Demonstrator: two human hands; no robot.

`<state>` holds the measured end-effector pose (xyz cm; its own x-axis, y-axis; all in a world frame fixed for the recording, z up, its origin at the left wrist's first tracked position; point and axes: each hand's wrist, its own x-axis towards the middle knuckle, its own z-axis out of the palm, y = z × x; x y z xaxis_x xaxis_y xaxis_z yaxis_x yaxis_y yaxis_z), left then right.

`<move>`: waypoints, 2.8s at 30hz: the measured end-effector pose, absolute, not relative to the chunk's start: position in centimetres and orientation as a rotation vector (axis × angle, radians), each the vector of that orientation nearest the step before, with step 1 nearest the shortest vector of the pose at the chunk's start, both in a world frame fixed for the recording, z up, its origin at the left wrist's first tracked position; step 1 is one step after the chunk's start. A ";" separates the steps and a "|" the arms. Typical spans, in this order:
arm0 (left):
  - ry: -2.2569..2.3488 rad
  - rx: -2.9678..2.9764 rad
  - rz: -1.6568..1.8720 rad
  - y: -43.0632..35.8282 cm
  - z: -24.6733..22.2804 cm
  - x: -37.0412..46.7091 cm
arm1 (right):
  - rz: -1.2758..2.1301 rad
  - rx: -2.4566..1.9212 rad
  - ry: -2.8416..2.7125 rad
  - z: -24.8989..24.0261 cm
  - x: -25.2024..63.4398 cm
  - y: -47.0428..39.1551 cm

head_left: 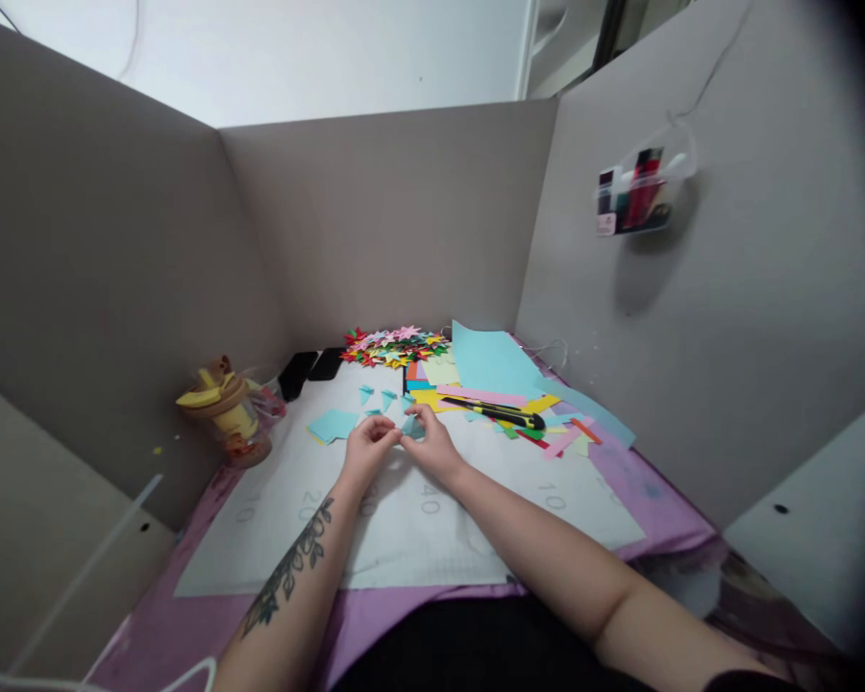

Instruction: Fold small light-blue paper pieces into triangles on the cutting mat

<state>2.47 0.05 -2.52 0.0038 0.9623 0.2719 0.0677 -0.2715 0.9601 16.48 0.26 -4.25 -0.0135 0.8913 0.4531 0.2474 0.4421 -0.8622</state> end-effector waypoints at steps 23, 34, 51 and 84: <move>1.232 1.593 1.319 -0.1 -2.3 1.9 | 0.830 -0.994 -1.300 -3.8 17.0 0.8; 1.261 1.600 1.265 -0.4 -2.0 2.1 | 0.930 -0.934 -1.309 -3.5 16.8 0.4; 1.239 1.483 1.141 -0.5 -2.3 2.1 | 1.020 -0.846 -1.402 -3.4 16.9 0.2; 1.313 1.959 1.221 -0.4 -2.7 2.1 | 0.955 -0.981 -1.314 -2.8 17.1 0.3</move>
